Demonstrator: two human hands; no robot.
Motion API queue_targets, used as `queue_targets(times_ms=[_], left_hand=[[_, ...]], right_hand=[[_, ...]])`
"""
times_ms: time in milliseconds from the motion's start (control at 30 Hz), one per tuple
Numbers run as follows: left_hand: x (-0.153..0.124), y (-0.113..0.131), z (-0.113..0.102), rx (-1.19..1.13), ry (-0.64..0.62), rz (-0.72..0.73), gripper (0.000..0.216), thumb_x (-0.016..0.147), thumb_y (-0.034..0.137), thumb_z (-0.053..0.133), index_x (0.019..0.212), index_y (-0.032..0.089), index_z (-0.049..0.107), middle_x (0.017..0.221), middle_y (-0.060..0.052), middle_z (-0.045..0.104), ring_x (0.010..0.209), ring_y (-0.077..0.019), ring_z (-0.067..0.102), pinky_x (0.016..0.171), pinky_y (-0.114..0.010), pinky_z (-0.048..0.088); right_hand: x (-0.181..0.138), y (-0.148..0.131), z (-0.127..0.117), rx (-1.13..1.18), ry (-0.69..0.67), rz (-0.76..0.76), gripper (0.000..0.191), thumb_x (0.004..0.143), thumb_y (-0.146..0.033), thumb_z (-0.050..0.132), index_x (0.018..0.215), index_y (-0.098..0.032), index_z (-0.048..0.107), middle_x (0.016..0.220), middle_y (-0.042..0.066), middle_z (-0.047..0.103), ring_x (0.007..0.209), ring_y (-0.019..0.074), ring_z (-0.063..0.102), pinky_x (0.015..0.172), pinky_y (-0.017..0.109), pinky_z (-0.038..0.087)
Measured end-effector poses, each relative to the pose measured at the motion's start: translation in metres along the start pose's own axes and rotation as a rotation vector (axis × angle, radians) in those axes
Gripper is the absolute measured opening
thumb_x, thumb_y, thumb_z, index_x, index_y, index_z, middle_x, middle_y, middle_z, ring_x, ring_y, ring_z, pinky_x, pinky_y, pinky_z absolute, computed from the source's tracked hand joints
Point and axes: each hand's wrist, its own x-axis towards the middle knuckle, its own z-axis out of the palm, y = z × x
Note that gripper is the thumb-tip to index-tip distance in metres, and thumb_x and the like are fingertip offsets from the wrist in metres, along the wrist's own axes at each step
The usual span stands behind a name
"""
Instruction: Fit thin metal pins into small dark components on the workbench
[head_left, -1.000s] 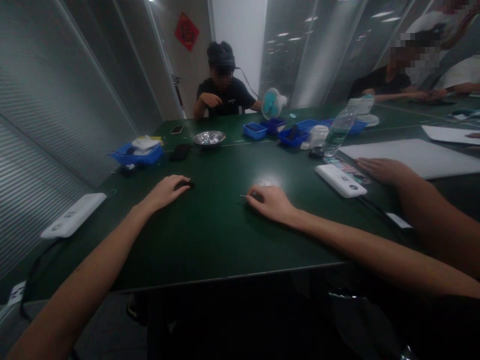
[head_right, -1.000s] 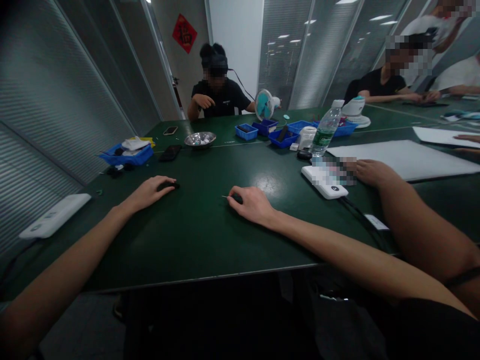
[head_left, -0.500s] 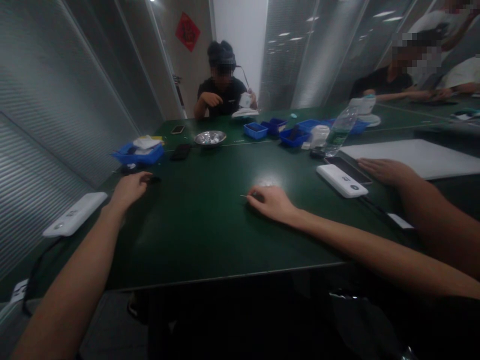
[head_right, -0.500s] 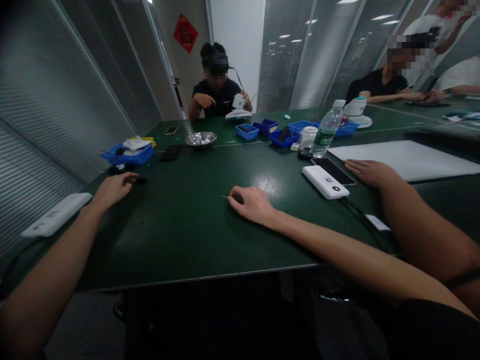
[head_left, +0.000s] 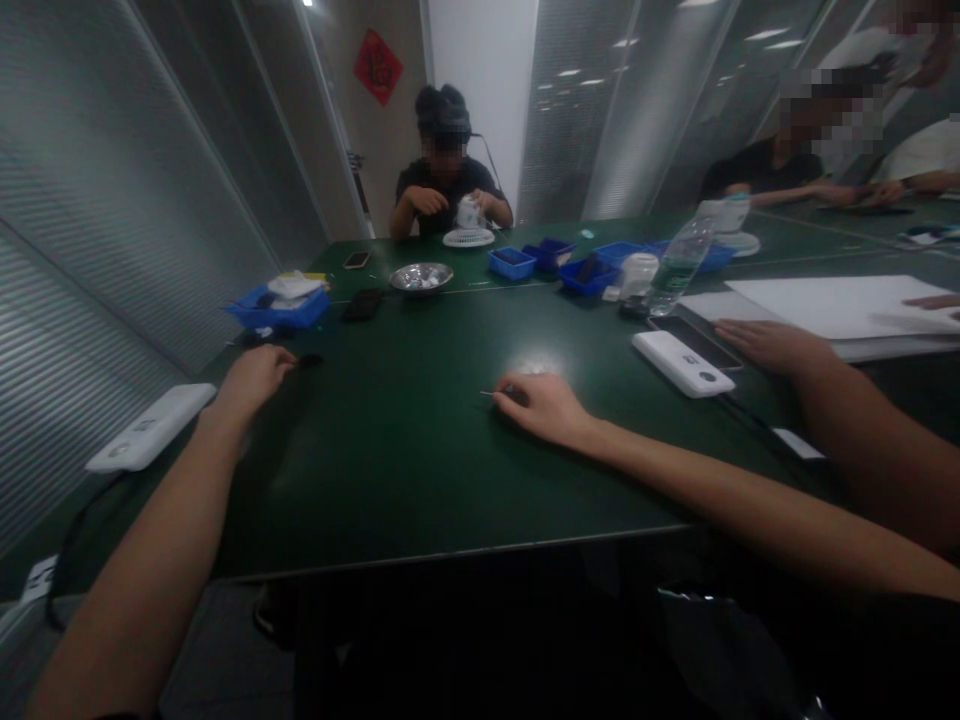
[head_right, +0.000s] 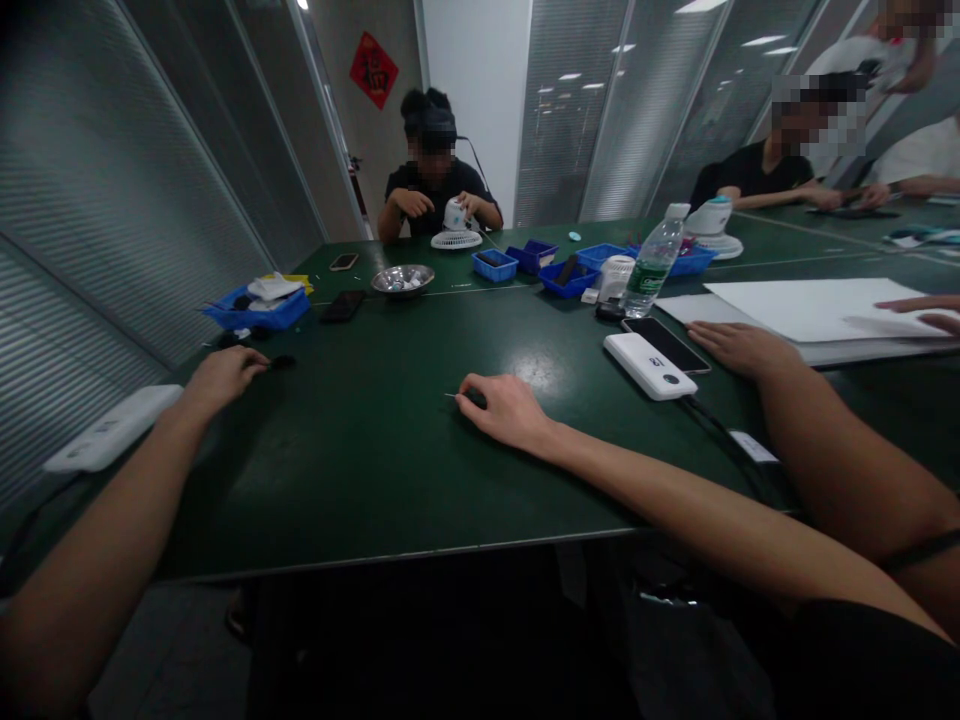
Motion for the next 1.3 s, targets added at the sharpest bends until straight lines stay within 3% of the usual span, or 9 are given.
queue_targets(times_ms=[267, 467, 633, 833, 1067, 1300], left_hand=[[-0.011, 0.014, -0.012, -0.137, 0.164, -0.133, 0.027, 0.096, 0.028, 0.067, 0.117, 0.013, 0.071, 0.105, -0.001, 0.072, 0.092, -0.0175, 0.062, 0.086, -0.025, 0.045], [-0.008, 0.026, -0.014, -0.347, 0.129, -0.247, 0.036, 0.088, 0.029, 0.077, 0.120, 0.014, 0.073, 0.107, -0.001, 0.074, 0.091, -0.0147, 0.064, 0.083, -0.022, 0.047], [-0.008, 0.036, -0.007, -0.324, 0.093, -0.251, 0.034, 0.091, 0.034, 0.072, 0.120, 0.016, 0.075, 0.106, -0.002, 0.075, 0.087, -0.0172, 0.065, 0.082, -0.027, 0.049], [-0.006, 0.039, -0.001, -0.318, 0.099, -0.269, 0.036, 0.086, 0.037, 0.071, 0.114, 0.016, 0.080, 0.099, -0.010, 0.077, 0.082, -0.0257, 0.070, 0.077, -0.033, 0.052], [-0.009, 0.043, 0.003, -0.307, 0.192, -0.249, 0.038, 0.088, 0.043, 0.067, 0.117, 0.021, 0.080, 0.110, -0.010, 0.077, 0.099, -0.0301, 0.070, 0.090, -0.038, 0.053], [-0.008, 0.053, 0.004, -0.378, 0.220, -0.318, 0.032, 0.085, 0.034, 0.071, 0.111, 0.018, 0.081, 0.103, -0.010, 0.078, 0.098, -0.0290, 0.071, 0.093, -0.038, 0.053]], right_hand=[[0.002, 0.002, 0.003, -0.039, 0.005, 0.008, 0.026, 0.100, -0.041, 0.057, 0.106, -0.021, 0.072, 0.081, 0.004, 0.071, 0.068, 0.0158, 0.059, 0.065, 0.028, 0.037], [0.001, 0.002, 0.001, -0.026, 0.005, -0.004, 0.027, 0.101, -0.042, 0.056, 0.107, -0.021, 0.072, 0.081, 0.004, 0.071, 0.068, 0.0158, 0.060, 0.064, 0.027, 0.038], [0.000, 0.000, -0.001, -0.020, -0.014, 0.004, 0.027, 0.101, -0.042, 0.056, 0.108, -0.021, 0.071, 0.082, 0.004, 0.071, 0.067, 0.0158, 0.060, 0.063, 0.027, 0.039], [0.000, 0.001, 0.001, -0.018, -0.015, 0.000, 0.028, 0.102, -0.043, 0.055, 0.108, -0.021, 0.071, 0.080, 0.003, 0.070, 0.068, 0.0156, 0.060, 0.064, 0.028, 0.039], [0.001, -0.002, 0.000, -0.034, -0.017, 0.007, 0.027, 0.102, -0.042, 0.055, 0.106, -0.021, 0.072, 0.081, 0.003, 0.071, 0.067, 0.0156, 0.060, 0.064, 0.028, 0.039], [0.001, -0.004, 0.001, -0.068, -0.007, 0.015, 0.027, 0.101, -0.041, 0.055, 0.105, -0.022, 0.073, 0.075, 0.002, 0.069, 0.065, 0.0162, 0.060, 0.063, 0.029, 0.038]])
